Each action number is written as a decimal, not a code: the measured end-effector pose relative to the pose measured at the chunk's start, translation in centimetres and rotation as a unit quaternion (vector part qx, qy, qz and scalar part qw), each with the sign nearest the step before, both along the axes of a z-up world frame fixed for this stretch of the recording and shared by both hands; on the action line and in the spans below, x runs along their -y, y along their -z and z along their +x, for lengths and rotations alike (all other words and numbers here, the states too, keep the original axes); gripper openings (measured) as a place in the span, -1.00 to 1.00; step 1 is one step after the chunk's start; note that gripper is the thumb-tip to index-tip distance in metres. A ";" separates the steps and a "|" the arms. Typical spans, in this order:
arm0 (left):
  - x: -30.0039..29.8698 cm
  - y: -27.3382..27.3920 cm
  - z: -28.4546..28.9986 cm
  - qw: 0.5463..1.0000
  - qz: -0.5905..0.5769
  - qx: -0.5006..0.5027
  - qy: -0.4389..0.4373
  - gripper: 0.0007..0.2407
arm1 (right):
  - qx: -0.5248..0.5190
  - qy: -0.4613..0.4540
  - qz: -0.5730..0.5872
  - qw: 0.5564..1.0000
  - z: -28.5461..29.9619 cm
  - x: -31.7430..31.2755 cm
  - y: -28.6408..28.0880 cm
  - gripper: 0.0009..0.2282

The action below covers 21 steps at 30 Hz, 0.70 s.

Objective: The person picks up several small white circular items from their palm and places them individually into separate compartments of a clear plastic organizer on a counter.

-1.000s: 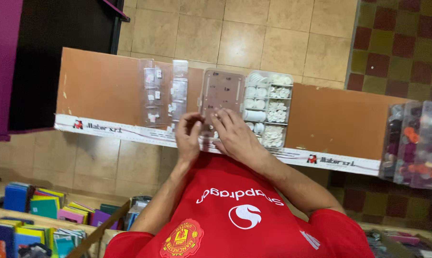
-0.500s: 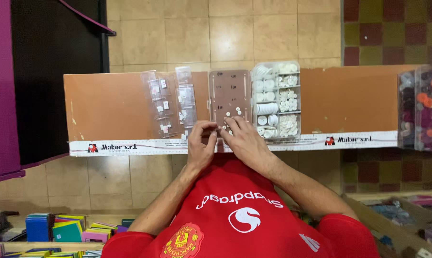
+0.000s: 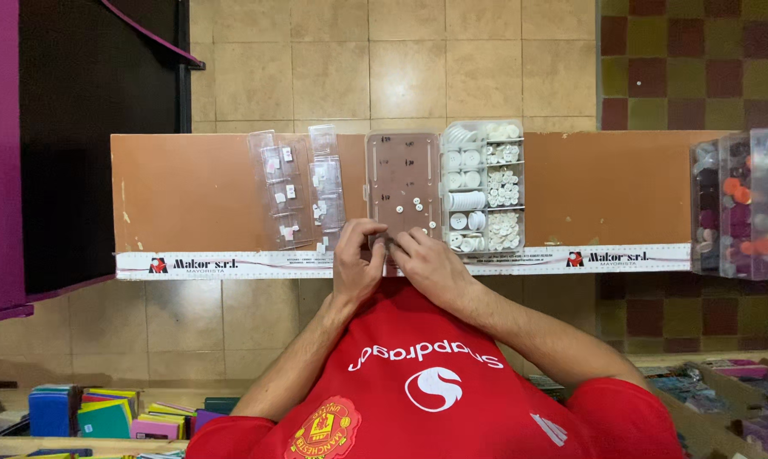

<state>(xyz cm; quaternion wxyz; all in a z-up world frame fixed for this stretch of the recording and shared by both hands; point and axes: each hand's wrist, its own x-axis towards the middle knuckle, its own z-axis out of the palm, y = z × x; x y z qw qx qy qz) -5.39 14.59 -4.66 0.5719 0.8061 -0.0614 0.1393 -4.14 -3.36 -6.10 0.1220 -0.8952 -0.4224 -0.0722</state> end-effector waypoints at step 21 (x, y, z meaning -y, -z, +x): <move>0.9 -0.9 3.1 1.000 -0.020 0.006 0.006 -0.79 | -0.320 -0.129 -0.051 0.937 7.6 -0.1 -2.1 -0.90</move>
